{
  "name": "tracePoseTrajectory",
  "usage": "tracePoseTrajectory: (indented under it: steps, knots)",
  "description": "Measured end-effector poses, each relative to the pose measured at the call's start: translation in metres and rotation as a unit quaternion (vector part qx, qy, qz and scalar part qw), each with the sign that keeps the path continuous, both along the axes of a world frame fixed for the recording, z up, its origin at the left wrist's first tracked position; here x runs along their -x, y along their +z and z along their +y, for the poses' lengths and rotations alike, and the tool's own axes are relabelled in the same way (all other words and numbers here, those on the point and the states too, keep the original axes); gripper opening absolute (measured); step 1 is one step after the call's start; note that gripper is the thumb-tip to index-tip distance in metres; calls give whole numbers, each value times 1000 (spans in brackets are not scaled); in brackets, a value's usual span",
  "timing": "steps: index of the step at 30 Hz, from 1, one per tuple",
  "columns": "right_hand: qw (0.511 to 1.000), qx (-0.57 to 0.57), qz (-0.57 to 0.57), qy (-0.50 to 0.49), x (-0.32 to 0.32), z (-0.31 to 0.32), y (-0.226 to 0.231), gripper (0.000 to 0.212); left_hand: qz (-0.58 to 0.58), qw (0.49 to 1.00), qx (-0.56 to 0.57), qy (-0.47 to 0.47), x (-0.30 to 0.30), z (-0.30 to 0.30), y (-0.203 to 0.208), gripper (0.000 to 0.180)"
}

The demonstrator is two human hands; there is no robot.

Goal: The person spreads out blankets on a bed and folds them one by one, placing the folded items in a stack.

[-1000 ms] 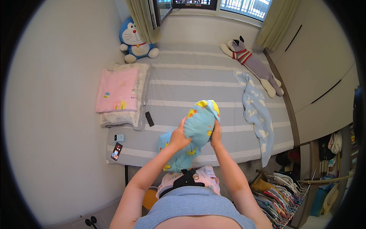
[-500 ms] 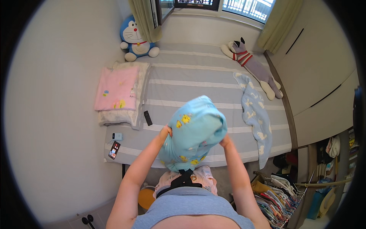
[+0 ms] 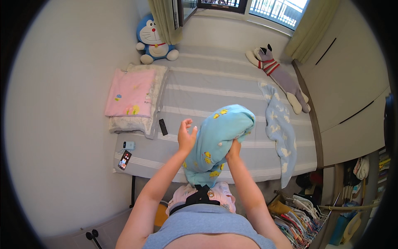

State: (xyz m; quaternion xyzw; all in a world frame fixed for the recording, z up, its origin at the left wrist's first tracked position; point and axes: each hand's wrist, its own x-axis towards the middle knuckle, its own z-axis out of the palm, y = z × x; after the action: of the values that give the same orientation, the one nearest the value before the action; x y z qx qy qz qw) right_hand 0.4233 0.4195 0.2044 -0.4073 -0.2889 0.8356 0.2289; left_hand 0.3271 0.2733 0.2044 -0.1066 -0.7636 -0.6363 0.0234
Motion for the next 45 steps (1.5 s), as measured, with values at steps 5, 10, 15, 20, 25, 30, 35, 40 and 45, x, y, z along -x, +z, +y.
tracePoseTrajectory:
  steps: [5,10,15,20,25,30,35,40,45]
  knots:
    - [991,-95,-23,-87,-4,10,-29,39,297,911,236,-162,-72,13,37,58]
    - [988,-125,-69,55,-10,9,-35,41,254,913,315,-51,-67,29,33,73]
    - [964,-80,-24,251,-38,57,-18,43,74,943,268,-185,-9,7,6,69]
    - [969,41,56,238,-57,119,-19,43,-195,888,117,-399,27,-42,-37,52]
    - [944,-245,-132,179,-50,98,-40,45,-466,782,-192,-367,11,-53,-57,41]
    - [732,-654,-179,62,-30,37,-21,31,-498,762,-295,-289,3,-42,-50,38]
    - [901,-317,-45,292,-27,-11,-31,30,-487,812,-286,-146,11,-15,-61,35]
    - [777,-456,22,433,-39,-14,-32,39,-541,772,-287,-170,11,-12,-44,38]
    - [812,-476,-1,338,-5,-13,-26,41,-200,964,-170,36,20,0,-19,33]
